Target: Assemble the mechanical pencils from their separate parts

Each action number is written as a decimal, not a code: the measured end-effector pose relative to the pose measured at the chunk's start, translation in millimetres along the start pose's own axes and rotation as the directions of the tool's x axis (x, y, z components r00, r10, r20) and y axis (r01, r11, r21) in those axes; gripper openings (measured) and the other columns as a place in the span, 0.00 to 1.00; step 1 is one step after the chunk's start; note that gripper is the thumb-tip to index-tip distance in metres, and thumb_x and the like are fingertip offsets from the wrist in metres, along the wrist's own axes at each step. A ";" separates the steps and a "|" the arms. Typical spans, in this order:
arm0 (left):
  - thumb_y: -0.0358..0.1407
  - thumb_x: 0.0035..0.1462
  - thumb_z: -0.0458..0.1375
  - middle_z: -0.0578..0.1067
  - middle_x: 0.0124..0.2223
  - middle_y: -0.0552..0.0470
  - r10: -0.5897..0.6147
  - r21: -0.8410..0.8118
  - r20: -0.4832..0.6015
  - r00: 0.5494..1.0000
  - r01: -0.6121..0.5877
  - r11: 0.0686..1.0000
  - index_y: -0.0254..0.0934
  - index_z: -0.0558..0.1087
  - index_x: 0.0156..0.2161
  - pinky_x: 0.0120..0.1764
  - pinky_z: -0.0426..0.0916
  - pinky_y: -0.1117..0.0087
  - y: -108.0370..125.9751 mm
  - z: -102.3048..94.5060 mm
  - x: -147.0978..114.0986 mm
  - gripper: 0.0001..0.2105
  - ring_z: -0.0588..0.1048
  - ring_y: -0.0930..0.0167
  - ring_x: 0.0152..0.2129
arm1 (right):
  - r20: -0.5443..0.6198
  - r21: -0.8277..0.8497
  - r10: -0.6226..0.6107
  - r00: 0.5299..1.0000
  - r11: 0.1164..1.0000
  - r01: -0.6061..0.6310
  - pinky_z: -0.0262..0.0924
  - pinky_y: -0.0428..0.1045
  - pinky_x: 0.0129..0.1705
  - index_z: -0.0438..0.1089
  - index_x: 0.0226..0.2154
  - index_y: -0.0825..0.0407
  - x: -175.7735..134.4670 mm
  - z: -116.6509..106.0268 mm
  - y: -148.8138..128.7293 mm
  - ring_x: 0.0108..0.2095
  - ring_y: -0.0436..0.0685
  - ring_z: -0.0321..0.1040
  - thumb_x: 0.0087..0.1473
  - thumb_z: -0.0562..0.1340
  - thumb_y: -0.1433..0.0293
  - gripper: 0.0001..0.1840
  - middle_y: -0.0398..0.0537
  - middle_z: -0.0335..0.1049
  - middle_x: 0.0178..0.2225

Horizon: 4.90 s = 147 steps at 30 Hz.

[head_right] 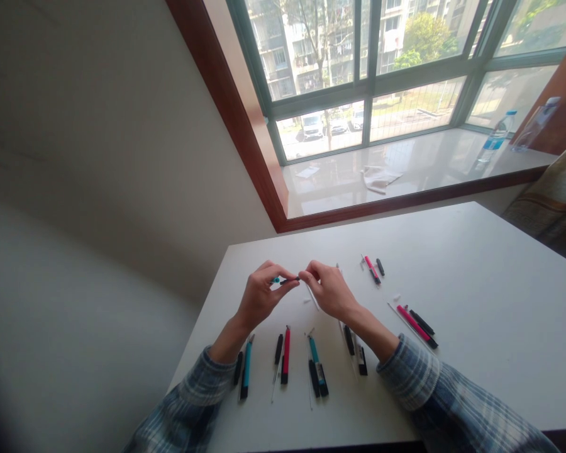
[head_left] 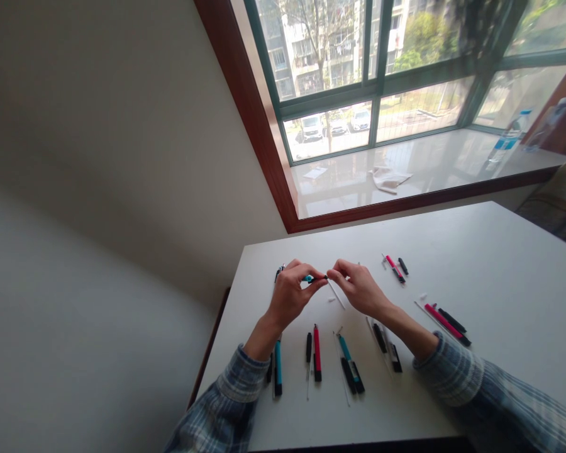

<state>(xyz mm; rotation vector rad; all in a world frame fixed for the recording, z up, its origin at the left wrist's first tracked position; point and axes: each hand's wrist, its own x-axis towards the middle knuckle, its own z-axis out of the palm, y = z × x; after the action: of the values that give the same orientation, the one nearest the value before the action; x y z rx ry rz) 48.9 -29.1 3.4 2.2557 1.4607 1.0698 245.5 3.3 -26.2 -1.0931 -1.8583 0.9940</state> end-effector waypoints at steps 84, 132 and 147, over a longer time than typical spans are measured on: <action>0.49 0.57 0.66 0.66 0.23 0.57 -0.330 -0.183 0.101 0.938 0.344 0.921 0.38 0.84 0.41 0.26 0.53 0.73 -7.5 1.4 2.1 0.17 0.57 0.75 0.21 | 0.026 -0.045 0.046 0.999 0.998 -0.045 0.46 0.47 0.28 0.81 0.35 0.50 5.9 2.7 7.1 0.21 0.50 0.54 0.62 0.62 0.54 0.18 0.37 0.59 0.17; 0.47 0.63 0.62 0.84 0.38 0.52 -0.316 0.100 0.033 0.948 0.311 0.945 0.45 0.81 0.50 0.39 0.69 0.70 -12.4 -1.3 -0.7 0.14 0.78 0.68 0.30 | 0.022 -0.188 0.026 0.999 0.982 -0.022 0.52 0.47 0.28 0.80 0.38 0.53 33.6 -25.7 16.0 0.23 0.51 0.61 0.64 0.61 0.54 0.20 0.42 0.69 0.21; 0.51 0.57 0.66 0.73 0.25 0.55 -0.302 -0.311 0.002 0.953 0.288 0.906 0.36 0.84 0.41 0.26 0.57 0.73 1.0 0.4 4.3 0.19 0.59 0.75 0.21 | 0.143 0.211 0.004 0.990 0.977 -0.034 0.40 0.46 0.24 0.79 0.34 0.54 18.1 -3.2 3.7 0.22 0.48 0.43 0.59 0.62 0.47 0.26 0.35 0.48 0.19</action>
<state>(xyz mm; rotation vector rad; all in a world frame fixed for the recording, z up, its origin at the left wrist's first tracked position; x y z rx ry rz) 50.9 -25.7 5.6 1.7423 1.4752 1.1640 243.0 21.8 -24.3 -0.9339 -1.8044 1.2790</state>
